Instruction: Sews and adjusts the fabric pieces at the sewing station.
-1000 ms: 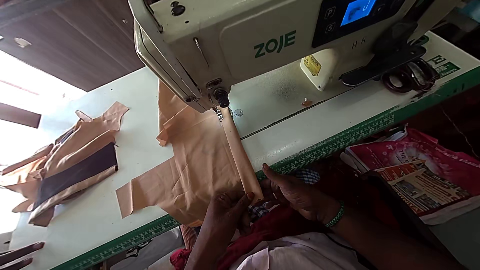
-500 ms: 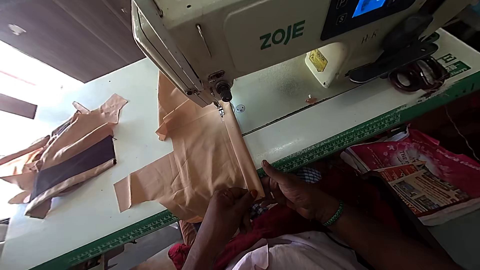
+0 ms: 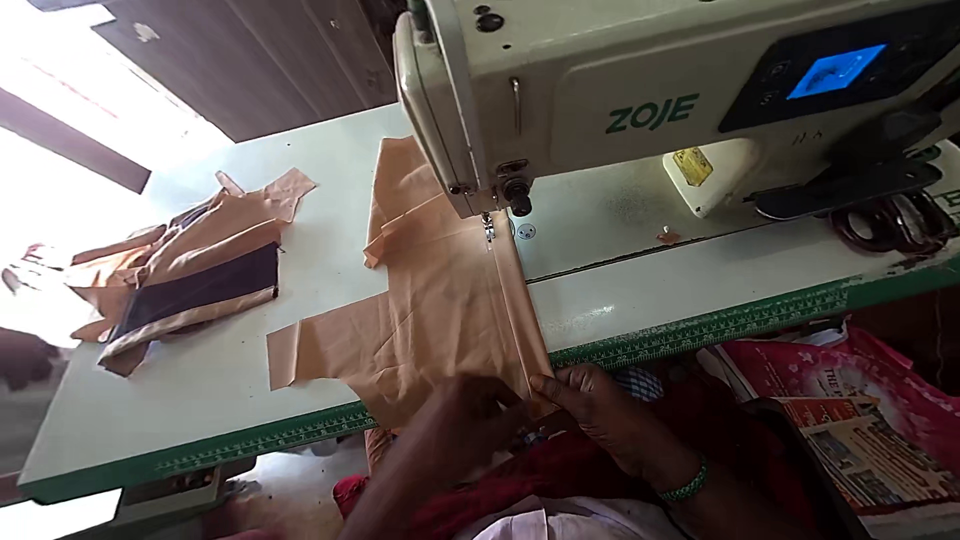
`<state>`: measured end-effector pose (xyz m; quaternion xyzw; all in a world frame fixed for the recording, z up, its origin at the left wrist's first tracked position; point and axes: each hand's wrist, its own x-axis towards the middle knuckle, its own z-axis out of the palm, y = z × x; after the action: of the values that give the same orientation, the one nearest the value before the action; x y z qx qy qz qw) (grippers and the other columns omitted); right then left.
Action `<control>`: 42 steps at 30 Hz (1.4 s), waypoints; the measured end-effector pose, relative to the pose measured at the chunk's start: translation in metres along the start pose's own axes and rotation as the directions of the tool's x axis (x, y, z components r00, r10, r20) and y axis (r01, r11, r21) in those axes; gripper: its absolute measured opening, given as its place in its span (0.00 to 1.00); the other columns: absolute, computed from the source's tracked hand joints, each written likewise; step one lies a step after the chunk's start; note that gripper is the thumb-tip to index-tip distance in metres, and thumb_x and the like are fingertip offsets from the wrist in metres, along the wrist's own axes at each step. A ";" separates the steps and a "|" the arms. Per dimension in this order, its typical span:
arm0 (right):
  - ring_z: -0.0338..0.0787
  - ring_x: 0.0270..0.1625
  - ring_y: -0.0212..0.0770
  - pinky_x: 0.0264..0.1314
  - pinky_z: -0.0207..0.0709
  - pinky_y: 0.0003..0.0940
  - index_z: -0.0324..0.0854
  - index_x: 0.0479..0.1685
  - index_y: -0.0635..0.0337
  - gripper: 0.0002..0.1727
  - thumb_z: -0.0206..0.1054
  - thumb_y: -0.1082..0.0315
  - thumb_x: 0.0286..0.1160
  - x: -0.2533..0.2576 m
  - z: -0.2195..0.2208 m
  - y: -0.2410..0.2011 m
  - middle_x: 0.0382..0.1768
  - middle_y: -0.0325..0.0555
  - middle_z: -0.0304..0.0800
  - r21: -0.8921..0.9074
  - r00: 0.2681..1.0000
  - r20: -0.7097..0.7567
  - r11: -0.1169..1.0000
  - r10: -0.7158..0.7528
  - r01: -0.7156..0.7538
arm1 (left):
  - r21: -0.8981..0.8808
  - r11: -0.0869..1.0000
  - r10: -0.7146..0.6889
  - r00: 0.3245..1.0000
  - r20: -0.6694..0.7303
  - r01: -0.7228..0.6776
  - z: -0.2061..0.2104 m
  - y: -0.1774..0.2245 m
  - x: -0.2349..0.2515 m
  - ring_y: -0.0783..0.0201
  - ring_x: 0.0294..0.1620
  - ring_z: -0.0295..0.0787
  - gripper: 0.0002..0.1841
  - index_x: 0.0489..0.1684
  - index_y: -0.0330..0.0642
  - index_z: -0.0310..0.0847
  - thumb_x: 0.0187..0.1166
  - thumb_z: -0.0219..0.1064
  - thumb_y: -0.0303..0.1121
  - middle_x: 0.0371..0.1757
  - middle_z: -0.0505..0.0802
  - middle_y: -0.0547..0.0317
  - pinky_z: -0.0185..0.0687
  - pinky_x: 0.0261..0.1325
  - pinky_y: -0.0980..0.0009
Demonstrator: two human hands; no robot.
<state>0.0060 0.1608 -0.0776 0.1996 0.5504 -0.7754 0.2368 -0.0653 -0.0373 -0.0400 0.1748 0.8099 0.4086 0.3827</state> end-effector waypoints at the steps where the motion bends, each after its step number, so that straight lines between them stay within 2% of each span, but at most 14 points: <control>1: 0.97 0.42 0.38 0.48 0.92 0.31 0.87 0.45 0.67 0.15 0.61 0.63 0.89 -0.001 0.001 -0.001 0.39 0.47 0.96 0.013 1.000 -0.004 1.000 0.008 -0.008 | 0.143 0.986 0.104 0.984 -0.146 -0.083 -0.008 -0.004 -0.002 0.74 0.19 0.83 0.14 0.36 0.50 0.92 0.82 0.66 0.47 0.21 0.88 0.70 0.82 0.23 0.71; 3: 0.98 0.43 0.39 0.49 0.92 0.32 0.87 0.46 0.67 0.14 0.60 0.64 0.89 -0.003 0.002 -0.002 0.40 0.48 0.96 0.028 1.000 -0.012 0.999 0.021 -0.021 | 0.445 0.882 0.348 0.852 -0.392 -0.156 -0.026 -0.014 0.001 0.69 0.26 0.85 0.12 0.38 0.53 0.90 0.82 0.64 0.47 0.27 0.89 0.70 0.83 0.28 0.63; 5: 0.98 0.43 0.39 0.49 0.93 0.32 0.86 0.46 0.67 0.14 0.60 0.65 0.89 -0.004 0.002 -0.003 0.41 0.48 0.96 0.029 1.000 -0.014 0.999 0.019 -0.019 | 0.622 0.776 0.444 0.788 -0.427 -0.100 -0.043 -0.030 0.010 0.48 0.61 0.86 0.20 0.60 0.47 0.87 0.84 0.60 0.50 0.57 0.91 0.53 0.82 0.60 0.42; 8: 0.98 0.43 0.40 0.49 0.93 0.32 0.86 0.46 0.68 0.14 0.60 0.65 0.90 -0.004 0.002 -0.003 0.41 0.49 0.96 0.016 1.000 -0.005 1.000 0.001 -0.001 | 0.750 0.661 0.401 0.837 -0.372 0.016 -0.056 -0.059 0.022 0.37 0.94 0.51 0.39 0.90 0.47 0.65 0.85 0.45 0.64 0.92 0.64 0.40 0.43 0.89 0.30; 11: 0.99 0.43 0.42 0.50 0.93 0.33 0.86 0.48 0.68 0.14 0.60 0.65 0.90 -0.004 0.002 -0.002 0.43 0.51 0.97 0.025 1.000 -0.004 1.000 0.013 -0.013 | 0.779 0.627 0.395 0.856 -0.334 0.014 -0.060 -0.058 0.023 0.37 0.95 0.45 0.40 0.92 0.47 0.62 0.86 0.43 0.64 0.94 0.57 0.37 0.40 0.90 0.31; 16: 0.98 0.45 0.42 0.51 0.93 0.33 0.86 0.49 0.67 0.14 0.58 0.65 0.90 -0.002 0.001 -0.002 0.43 0.50 0.97 0.046 0.999 0.022 0.998 0.045 -0.046 | 0.783 0.552 0.630 0.758 -0.167 -0.286 -0.033 -0.031 0.025 0.35 0.86 0.67 0.21 0.73 0.44 0.82 0.85 0.59 0.40 0.79 0.79 0.37 0.59 0.86 0.33; 21: 0.98 0.44 0.40 0.50 0.94 0.35 0.86 0.48 0.65 0.14 0.59 0.65 0.90 -0.002 0.002 -0.001 0.42 0.47 0.97 0.041 1.000 0.008 0.999 0.020 -0.021 | 0.798 0.399 0.706 0.707 0.048 -0.452 -0.006 -0.041 0.037 0.45 0.89 0.65 0.26 0.79 0.54 0.78 0.90 0.51 0.53 0.80 0.81 0.46 0.60 0.89 0.44; 24: 0.98 0.40 0.40 0.47 0.94 0.35 0.87 0.46 0.66 0.16 0.60 0.61 0.90 -0.002 -0.009 0.001 0.39 0.47 0.97 -0.152 0.998 0.061 0.988 0.029 -0.019 | 0.810 0.363 0.687 0.720 0.101 -0.460 -0.010 -0.044 0.036 0.43 0.92 0.59 0.29 0.84 0.57 0.73 0.91 0.44 0.57 0.87 0.75 0.53 0.55 0.88 0.37; 27: 0.91 0.27 0.43 0.34 0.85 0.46 0.89 0.38 0.60 0.38 0.48 0.33 0.87 -0.013 -0.023 -0.035 0.29 0.45 0.92 -0.814 0.993 0.094 0.580 0.078 0.031 | 0.797 0.357 0.664 0.732 0.150 -0.487 -0.014 -0.042 0.036 0.45 0.92 0.60 0.31 0.86 0.54 0.70 0.92 0.42 0.58 0.88 0.74 0.59 0.54 0.87 0.33; 29: 0.85 0.22 0.43 0.26 0.79 0.49 0.86 0.27 0.54 0.38 0.46 0.31 0.85 -0.015 -0.022 -0.060 0.18 0.43 0.83 -0.925 0.974 0.068 0.353 -0.218 0.143 | 0.785 0.357 0.662 0.730 0.171 -0.507 -0.014 -0.043 0.035 0.46 0.92 0.60 0.31 0.86 0.55 0.70 0.92 0.42 0.58 0.88 0.74 0.59 0.53 0.88 0.34; 32: 0.74 0.15 0.28 0.14 0.67 0.27 0.80 0.22 0.47 0.24 0.54 0.44 0.85 0.029 -0.023 -0.083 0.13 0.29 0.70 -0.925 0.637 0.231 0.035 -0.736 0.377 | 0.779 0.333 0.687 0.703 0.185 -0.531 -0.016 -0.045 0.035 0.47 0.92 0.60 0.30 0.85 0.55 0.70 0.92 0.41 0.57 0.89 0.73 0.57 0.54 0.89 0.37; 34: 0.89 0.34 0.36 0.34 0.84 0.36 0.88 0.33 0.53 0.19 0.60 0.51 0.83 0.070 -0.029 -0.096 0.29 0.37 0.87 -0.872 0.488 0.419 -0.190 -0.766 0.451 | 0.779 0.322 0.704 0.686 0.183 -0.538 -0.016 -0.046 0.035 0.45 0.92 0.60 0.30 0.85 0.55 0.71 0.92 0.41 0.58 0.89 0.73 0.57 0.55 0.88 0.38; 37: 0.88 0.64 0.45 0.65 0.78 0.48 0.92 0.47 0.51 0.20 0.59 0.49 0.83 0.117 -0.047 -0.103 0.59 0.43 0.91 -0.737 0.411 0.666 -0.460 -0.623 0.496 | 0.781 0.301 0.708 0.677 0.201 -0.547 -0.018 -0.045 0.035 0.43 0.93 0.58 0.31 0.85 0.55 0.70 0.92 0.42 0.59 0.90 0.70 0.56 0.55 0.88 0.38; 42: 0.89 0.61 0.38 0.62 0.79 0.44 0.94 0.44 0.45 0.22 0.57 0.44 0.84 0.128 -0.059 -0.095 0.55 0.35 0.94 -0.708 0.340 0.687 -0.485 -0.642 0.513 | 0.731 0.333 0.683 0.687 0.249 -0.596 -0.022 -0.049 0.037 0.41 0.95 0.50 0.29 0.88 0.58 0.67 0.91 0.47 0.57 0.93 0.65 0.56 0.50 0.89 0.35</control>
<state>-0.1506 0.2245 -0.0975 -0.3281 0.9034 -0.1623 -0.2232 -0.1050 -0.0565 -0.0880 0.6014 0.7841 0.1488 0.0355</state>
